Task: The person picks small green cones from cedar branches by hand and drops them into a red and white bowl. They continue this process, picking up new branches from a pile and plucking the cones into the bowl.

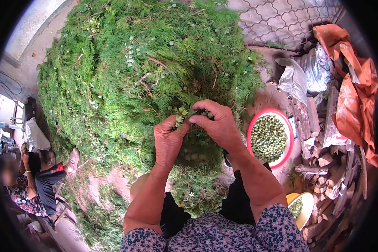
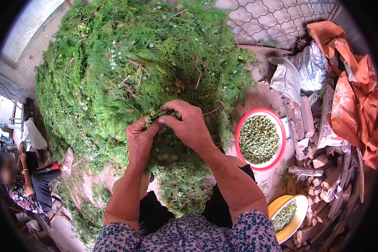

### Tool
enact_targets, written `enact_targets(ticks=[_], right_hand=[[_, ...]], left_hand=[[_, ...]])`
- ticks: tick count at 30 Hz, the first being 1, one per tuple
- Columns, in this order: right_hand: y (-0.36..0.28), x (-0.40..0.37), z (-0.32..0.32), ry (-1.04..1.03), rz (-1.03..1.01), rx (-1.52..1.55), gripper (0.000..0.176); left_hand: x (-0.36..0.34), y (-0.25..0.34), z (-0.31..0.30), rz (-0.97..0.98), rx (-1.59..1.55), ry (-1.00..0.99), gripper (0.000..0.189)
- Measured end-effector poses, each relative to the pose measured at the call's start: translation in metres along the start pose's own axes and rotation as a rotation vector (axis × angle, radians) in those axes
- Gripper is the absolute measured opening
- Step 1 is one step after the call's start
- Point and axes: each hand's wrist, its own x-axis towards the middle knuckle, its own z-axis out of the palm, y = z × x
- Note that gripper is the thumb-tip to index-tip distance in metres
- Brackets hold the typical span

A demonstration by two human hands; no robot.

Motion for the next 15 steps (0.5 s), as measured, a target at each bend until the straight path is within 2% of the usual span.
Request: enact_targets(ticks=[2,4,5,7,12,14,15], right_hand=[[-0.001,-0.001,-0.002,0.003,-0.008,0.048,0.026],[-0.014,-0.002,-0.008,-0.036,0.587,0.642,0.019],[-0.013,-0.002,-0.008,-0.036,0.587,0.642,0.019],[-0.009,-0.003,-0.008,-0.033,0.64,0.836,0.014],[-0.01,0.002,-0.024,0.027,0.579,0.975,0.013],[-0.012,0.004,-0.026,0.06,0.554,0.996,0.013],[-0.013,0.004,-0.027,0.097,0.504,1.01,0.012]], left_hand=[[-0.001,0.009,0.004,-0.041,-0.07,-0.011,0.007],[-0.002,0.015,0.006,-0.109,-0.148,-0.005,0.009],[-0.003,0.017,0.007,-0.176,-0.227,0.001,0.01],[-0.002,0.016,0.006,-0.183,-0.258,-0.006,0.01],[-0.001,0.011,0.0,-0.212,-0.252,0.005,0.006],[0.001,0.007,-0.002,0.12,0.115,0.0,0.006],[0.001,0.003,-0.002,0.12,0.114,0.001,0.006]])
